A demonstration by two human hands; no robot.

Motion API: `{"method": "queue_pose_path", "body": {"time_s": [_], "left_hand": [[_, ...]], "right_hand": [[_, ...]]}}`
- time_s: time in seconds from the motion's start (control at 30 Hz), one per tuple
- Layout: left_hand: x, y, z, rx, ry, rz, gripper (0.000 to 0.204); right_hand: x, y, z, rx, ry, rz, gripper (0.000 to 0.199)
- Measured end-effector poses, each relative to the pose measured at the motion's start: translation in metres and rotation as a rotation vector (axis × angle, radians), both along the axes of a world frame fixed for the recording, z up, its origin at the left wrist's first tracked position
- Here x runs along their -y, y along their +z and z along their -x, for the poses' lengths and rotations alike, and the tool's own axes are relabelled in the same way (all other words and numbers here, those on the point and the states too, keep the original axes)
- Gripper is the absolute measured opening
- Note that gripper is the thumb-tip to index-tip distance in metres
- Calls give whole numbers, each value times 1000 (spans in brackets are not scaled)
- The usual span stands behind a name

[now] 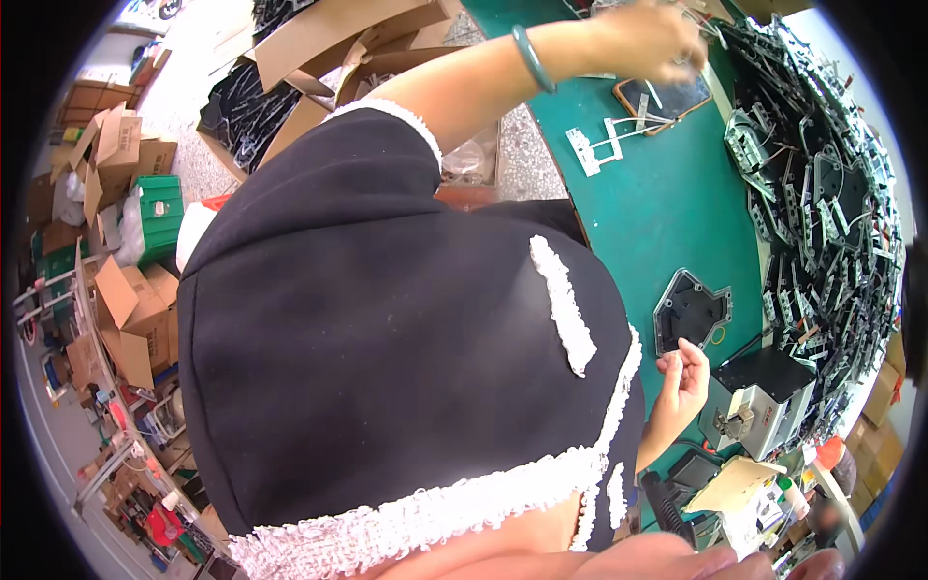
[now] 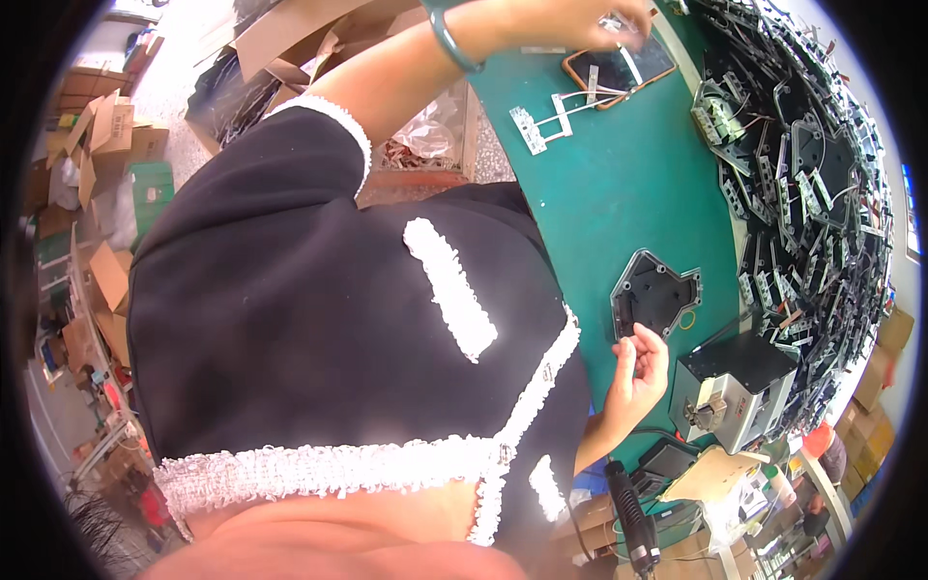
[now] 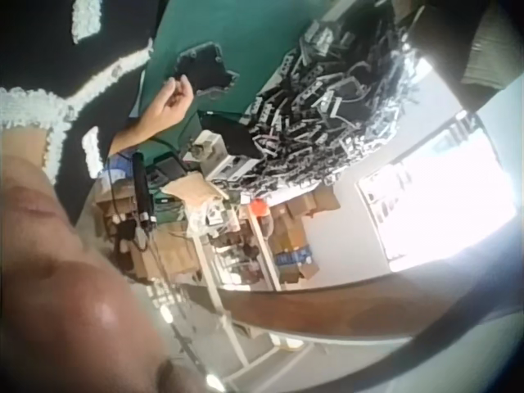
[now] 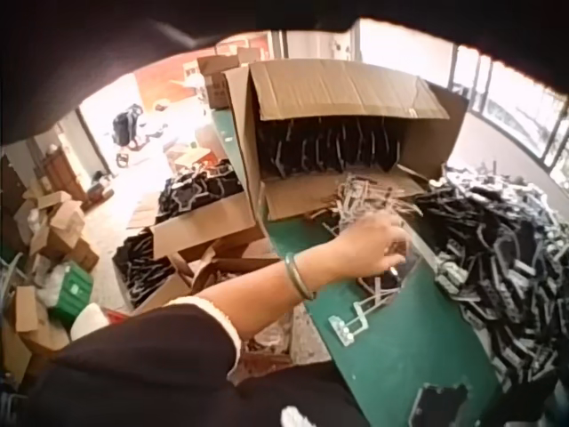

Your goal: The worker takes plastic frames from a storage pile, inspects them, and uses a handheld heat tool to process specific areas before sorting them into a box.

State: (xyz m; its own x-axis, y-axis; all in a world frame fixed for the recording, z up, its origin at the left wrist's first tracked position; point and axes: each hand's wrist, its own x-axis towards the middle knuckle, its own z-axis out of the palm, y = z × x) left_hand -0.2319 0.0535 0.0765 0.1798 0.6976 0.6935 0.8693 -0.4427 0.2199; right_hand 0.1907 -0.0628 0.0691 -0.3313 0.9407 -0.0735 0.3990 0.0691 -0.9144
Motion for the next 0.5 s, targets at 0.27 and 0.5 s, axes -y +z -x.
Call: {"method": "queue_pose_path", "body": {"time_s": [0.27,0.5], "left_hand": [[23,-35,-36,282,-84,577,20],[86,-34,1,-31,-334,491,23]], "right_hand": [[-9,1,35,-50,54,-36,16],[-14,-5,46,48,250,-149,11]]}}
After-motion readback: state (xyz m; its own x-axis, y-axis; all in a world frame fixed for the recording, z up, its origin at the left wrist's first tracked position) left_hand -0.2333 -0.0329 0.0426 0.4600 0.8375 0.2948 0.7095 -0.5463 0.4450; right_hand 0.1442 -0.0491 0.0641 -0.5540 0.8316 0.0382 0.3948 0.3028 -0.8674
